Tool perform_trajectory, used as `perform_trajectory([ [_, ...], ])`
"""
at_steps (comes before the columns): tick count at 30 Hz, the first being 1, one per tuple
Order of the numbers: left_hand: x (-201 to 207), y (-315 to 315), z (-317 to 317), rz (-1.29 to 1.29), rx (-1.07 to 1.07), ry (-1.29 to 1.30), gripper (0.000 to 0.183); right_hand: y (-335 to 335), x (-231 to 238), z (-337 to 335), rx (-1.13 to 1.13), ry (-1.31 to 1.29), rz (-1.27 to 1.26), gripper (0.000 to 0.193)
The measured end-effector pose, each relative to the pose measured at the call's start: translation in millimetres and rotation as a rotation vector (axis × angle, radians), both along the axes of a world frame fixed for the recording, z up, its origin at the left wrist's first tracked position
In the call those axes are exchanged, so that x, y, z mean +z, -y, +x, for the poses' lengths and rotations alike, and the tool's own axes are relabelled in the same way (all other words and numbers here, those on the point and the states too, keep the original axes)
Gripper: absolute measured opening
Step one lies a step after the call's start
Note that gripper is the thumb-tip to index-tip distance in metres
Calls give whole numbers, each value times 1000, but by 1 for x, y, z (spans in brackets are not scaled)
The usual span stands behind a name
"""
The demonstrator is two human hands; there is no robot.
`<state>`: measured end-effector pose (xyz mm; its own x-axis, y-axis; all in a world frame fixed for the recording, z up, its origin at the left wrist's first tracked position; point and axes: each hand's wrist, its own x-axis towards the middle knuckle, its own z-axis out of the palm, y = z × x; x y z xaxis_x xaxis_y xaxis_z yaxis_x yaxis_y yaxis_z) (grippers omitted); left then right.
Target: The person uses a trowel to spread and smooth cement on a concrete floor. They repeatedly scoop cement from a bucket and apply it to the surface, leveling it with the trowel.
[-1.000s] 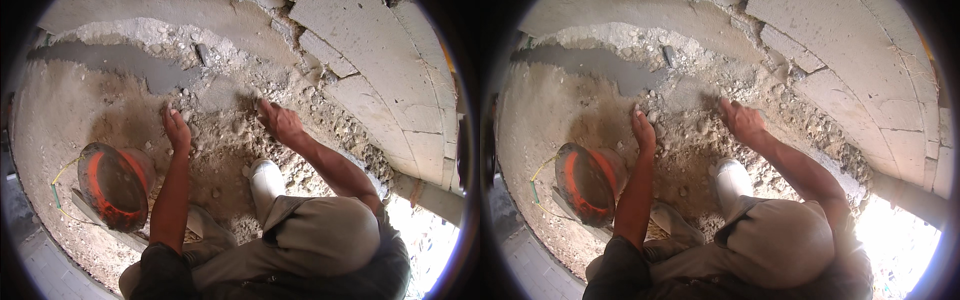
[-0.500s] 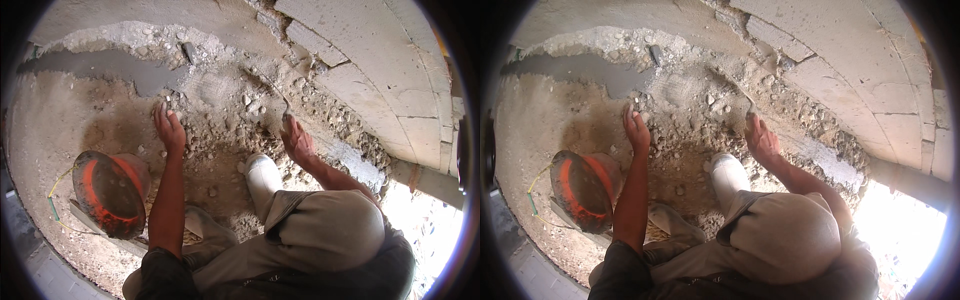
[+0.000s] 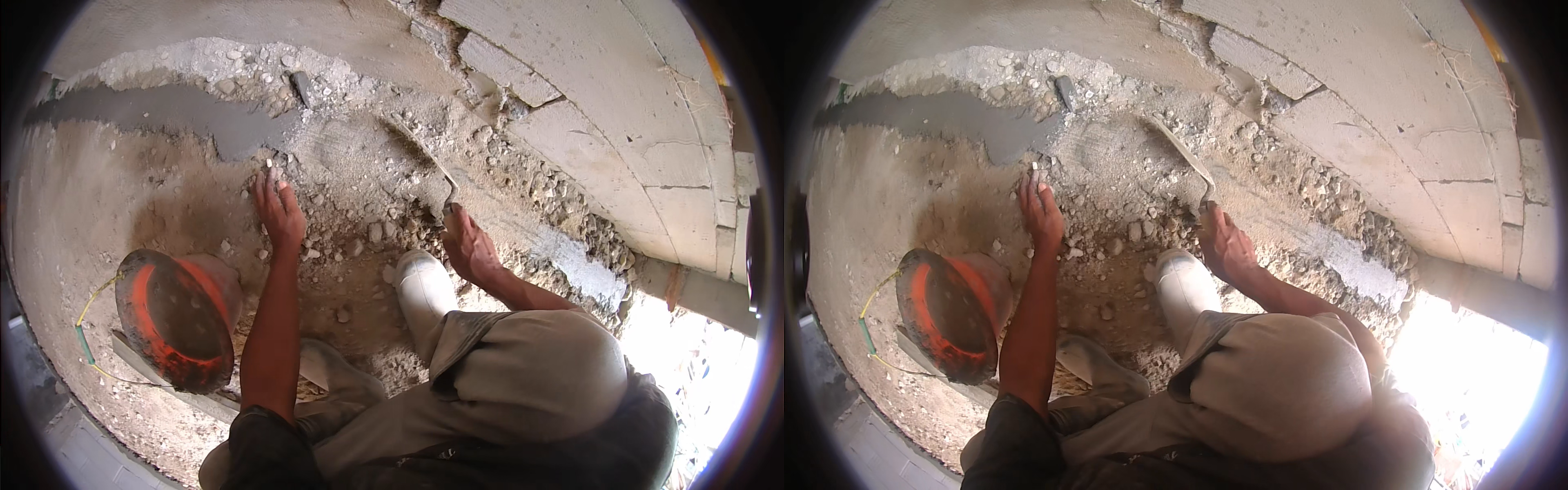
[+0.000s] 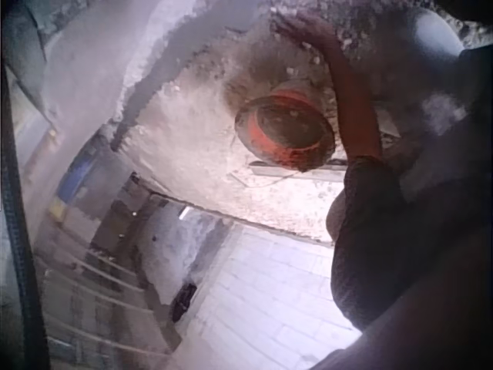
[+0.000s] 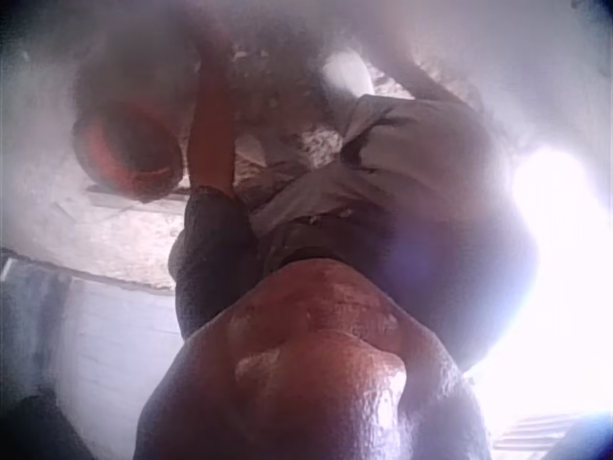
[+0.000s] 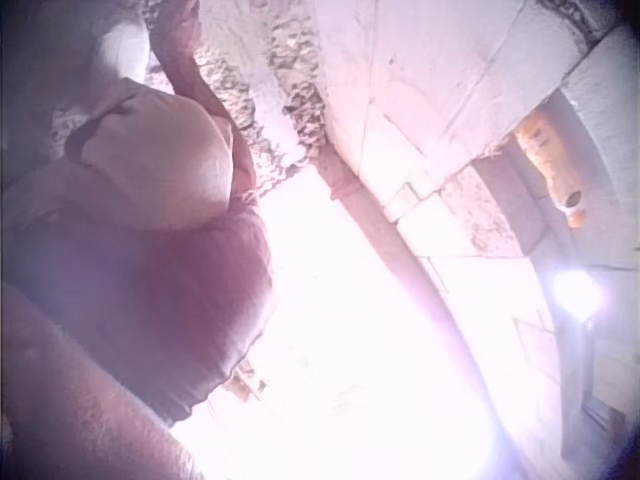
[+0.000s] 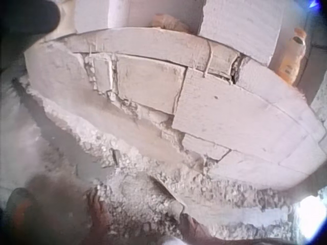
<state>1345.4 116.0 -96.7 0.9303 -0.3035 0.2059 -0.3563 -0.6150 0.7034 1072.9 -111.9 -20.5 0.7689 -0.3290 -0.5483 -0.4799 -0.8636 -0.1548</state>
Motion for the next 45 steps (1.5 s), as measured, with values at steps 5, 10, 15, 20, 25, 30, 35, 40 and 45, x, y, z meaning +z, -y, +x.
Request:
perform_trajectory([
  [5,-8,2,-1,5,27,-22,50,-13,-3,-10,211,416,105,58],
  [10,-13,2,-1,1,18,3,52,-15,-4,5,69,421,281,59],
  [15,-13,2,-2,-11,8,21,51,-26,-6,32,50,253,104,62],
  [20,-5,-1,-4,-107,24,24,52,-20,22,75,210,120,251,61],
  [25,0,-1,-9,-102,59,-20,51,-14,16,121,119,165,86,54],
  [30,0,-6,-8,-83,59,-3,51,-12,14,69,322,257,270,54],
  [35,-5,-12,1,-93,28,38,52,8,23,3,-150,215,218,50],
  [40,-7,1,-1,-26,4,54,50,-16,19,-58,-110,303,215,55],
  [45,-3,12,-4,-53,5,-17,49,-7,11,-38,564,515,-116,54],
])
